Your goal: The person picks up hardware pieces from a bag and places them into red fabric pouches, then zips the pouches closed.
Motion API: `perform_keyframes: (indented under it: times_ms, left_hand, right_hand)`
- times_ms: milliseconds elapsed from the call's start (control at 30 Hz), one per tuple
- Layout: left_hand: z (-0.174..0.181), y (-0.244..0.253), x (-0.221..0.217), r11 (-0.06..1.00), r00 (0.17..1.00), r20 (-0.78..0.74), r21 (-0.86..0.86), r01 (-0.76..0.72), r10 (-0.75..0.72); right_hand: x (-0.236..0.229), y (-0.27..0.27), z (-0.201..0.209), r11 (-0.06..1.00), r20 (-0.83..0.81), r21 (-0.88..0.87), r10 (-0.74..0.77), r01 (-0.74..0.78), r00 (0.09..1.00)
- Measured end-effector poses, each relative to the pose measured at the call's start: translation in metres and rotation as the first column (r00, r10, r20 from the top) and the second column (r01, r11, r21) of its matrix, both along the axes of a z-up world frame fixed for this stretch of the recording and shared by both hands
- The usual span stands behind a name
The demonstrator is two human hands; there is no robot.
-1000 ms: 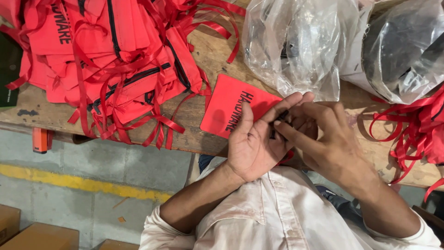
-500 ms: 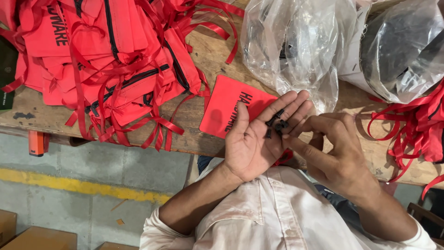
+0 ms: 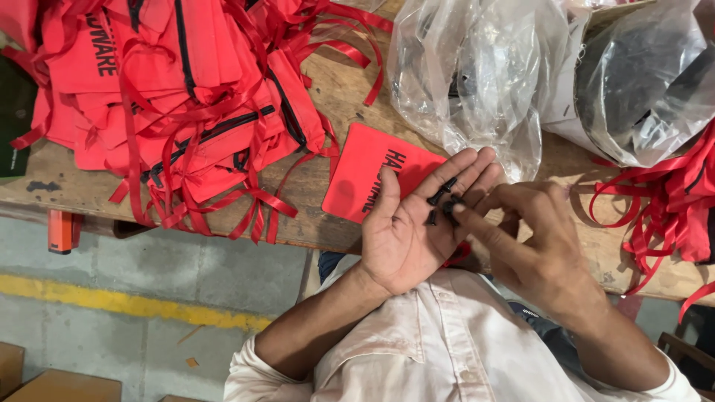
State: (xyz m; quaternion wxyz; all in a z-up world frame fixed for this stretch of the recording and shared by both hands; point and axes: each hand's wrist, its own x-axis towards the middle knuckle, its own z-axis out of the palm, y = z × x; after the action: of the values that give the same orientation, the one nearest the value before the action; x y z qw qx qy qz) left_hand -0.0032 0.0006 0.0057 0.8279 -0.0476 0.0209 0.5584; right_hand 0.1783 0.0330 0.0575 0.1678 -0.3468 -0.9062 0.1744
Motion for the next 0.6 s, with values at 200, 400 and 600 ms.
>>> perform_keyframes:
  times_ms: [200, 400, 600]
  left_hand:
    - [0.003, 0.000, -0.002, 0.999, 1.000, 0.022, -0.042, 0.022, -0.022]
    - [0.019, -0.005, 0.010, 0.992, 0.991, -0.084, -0.062, -0.112, 0.107]
    - [0.030, -0.015, 0.030, 0.954, 0.844, -0.444, 0.145, -0.263, 0.300]
  right_hand:
    - [0.005, -0.010, -0.016, 0.983, -0.025, -0.042, -0.179, 0.178, 0.983]
    - [-0.021, -0.020, -0.017, 0.672, -0.565, -0.734, -0.682, 0.094, 0.465]
    - [-0.029, -0.033, -0.068, 0.196, -0.256, -0.507, -0.964, -0.840, -0.070]
